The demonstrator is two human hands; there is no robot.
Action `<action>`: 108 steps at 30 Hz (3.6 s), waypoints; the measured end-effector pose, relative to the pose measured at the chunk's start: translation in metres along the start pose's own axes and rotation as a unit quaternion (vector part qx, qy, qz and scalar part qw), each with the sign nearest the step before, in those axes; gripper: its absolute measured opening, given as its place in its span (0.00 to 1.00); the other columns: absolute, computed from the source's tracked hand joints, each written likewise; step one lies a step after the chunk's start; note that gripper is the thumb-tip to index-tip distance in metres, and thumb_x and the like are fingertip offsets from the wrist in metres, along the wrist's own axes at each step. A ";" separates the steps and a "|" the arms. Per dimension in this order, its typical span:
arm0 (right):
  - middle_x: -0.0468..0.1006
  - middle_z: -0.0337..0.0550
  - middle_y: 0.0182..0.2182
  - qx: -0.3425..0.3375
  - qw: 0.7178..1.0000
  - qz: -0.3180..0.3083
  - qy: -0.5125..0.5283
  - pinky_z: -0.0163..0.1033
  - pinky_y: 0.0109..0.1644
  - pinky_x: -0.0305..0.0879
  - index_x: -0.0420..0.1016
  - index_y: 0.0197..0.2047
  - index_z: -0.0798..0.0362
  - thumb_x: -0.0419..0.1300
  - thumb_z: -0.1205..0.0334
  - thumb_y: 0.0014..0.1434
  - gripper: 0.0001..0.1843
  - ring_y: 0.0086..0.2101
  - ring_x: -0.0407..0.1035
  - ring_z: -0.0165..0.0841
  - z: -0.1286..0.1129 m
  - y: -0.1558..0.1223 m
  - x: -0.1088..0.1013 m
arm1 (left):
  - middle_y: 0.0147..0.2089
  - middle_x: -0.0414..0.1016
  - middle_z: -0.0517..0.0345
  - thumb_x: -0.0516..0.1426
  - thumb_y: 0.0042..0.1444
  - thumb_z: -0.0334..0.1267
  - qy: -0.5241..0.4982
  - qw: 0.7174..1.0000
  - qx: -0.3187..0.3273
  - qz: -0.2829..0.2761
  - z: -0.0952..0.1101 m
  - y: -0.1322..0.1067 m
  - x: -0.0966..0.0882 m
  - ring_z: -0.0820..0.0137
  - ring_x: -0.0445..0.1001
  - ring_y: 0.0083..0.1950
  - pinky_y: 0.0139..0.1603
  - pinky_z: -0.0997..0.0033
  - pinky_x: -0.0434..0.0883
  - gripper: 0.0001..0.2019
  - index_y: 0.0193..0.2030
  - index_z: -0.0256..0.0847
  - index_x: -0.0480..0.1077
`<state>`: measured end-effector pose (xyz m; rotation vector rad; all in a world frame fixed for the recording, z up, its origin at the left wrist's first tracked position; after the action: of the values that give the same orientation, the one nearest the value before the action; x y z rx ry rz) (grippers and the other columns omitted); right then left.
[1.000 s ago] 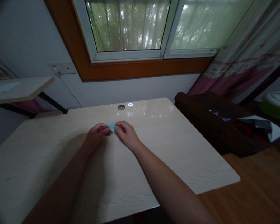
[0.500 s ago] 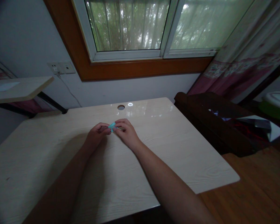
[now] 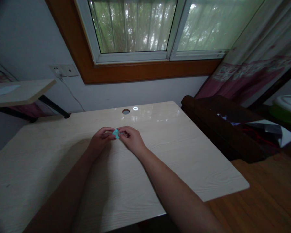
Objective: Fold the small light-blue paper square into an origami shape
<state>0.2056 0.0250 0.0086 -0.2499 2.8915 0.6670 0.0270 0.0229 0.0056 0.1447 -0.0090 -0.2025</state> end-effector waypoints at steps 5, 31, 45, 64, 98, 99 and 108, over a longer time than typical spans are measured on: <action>0.78 0.43 0.46 -0.001 0.999 0.008 0.031 0.42 0.51 0.69 0.79 0.38 0.48 0.61 0.63 0.59 0.05 0.46 0.72 0.35 -0.003 0.003 -0.004 | 0.45 0.77 0.52 0.62 0.54 0.42 -0.022 0.999 0.020 -0.017 0.012 -0.006 0.002 0.65 0.78 0.45 0.51 0.62 0.75 0.13 0.45 0.38 0.74; 0.69 0.45 0.41 -0.104 0.989 -0.054 -0.087 0.43 0.50 0.66 0.77 0.40 0.49 0.55 0.73 0.60 0.12 0.44 0.67 0.34 -0.012 -0.001 -0.006 | 0.31 0.76 0.58 0.63 0.52 0.46 0.025 0.999 -0.024 0.022 0.012 -0.005 0.007 0.69 0.78 0.32 0.36 0.68 0.77 0.13 0.37 0.38 0.72; 0.68 0.44 0.39 -0.074 0.987 -0.050 -0.136 0.38 0.40 0.68 0.75 0.39 0.50 0.62 0.62 0.58 0.04 0.38 0.67 0.32 -0.017 -0.004 -0.002 | 0.33 0.78 0.57 0.63 0.52 0.44 0.075 0.995 -0.003 0.060 0.005 -0.003 0.003 0.68 0.79 0.34 0.38 0.68 0.77 0.11 0.37 0.39 0.74; 0.77 0.44 0.37 -0.057 0.990 0.033 -0.127 0.42 0.45 0.70 0.74 0.44 0.50 0.62 0.64 0.58 0.09 0.38 0.72 0.34 -0.012 -0.002 -0.007 | 0.37 0.79 0.54 0.62 0.54 0.44 0.072 0.997 0.010 -0.007 0.004 -0.001 0.005 0.69 0.78 0.35 0.39 0.68 0.75 0.13 0.43 0.40 0.74; 0.79 0.42 0.37 0.124 0.955 -0.033 0.268 0.41 0.43 0.72 0.77 0.43 0.51 0.67 0.54 0.54 0.14 0.36 0.73 0.32 0.001 0.001 0.005 | 0.35 0.78 0.57 0.65 0.49 0.38 -0.027 0.998 0.003 0.048 0.011 0.001 0.000 0.71 0.76 0.35 0.41 0.70 0.72 0.13 0.41 0.38 0.73; 0.78 0.42 0.37 0.125 0.956 -0.033 0.265 0.41 0.43 0.72 0.77 0.43 0.50 0.67 0.54 0.54 0.14 0.36 0.73 0.32 0.001 0.001 0.004 | 0.35 0.78 0.57 0.65 0.49 0.38 -0.025 0.999 0.003 0.045 0.011 0.000 0.000 0.71 0.76 0.35 0.41 0.70 0.72 0.13 0.41 0.38 0.74; 0.79 0.41 0.35 0.137 0.957 -0.053 0.252 0.39 0.40 0.70 0.76 0.44 0.51 0.66 0.58 0.54 0.14 0.32 0.72 0.29 0.004 0.000 0.004 | 0.35 0.78 0.57 0.65 0.50 0.37 -0.030 0.999 0.009 0.030 0.009 0.001 0.001 0.70 0.77 0.36 0.41 0.69 0.73 0.13 0.41 0.38 0.74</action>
<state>0.2026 0.0262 0.0047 -0.6120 3.3669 0.1938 0.0275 0.0222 0.0151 0.1564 -0.0748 -0.1471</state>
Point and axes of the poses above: each hand's wrist, its own y-axis towards the middle knuckle, its own x-axis out of the palm, z = x × y, the point moved 2 cm from there along y, towards the middle knuckle
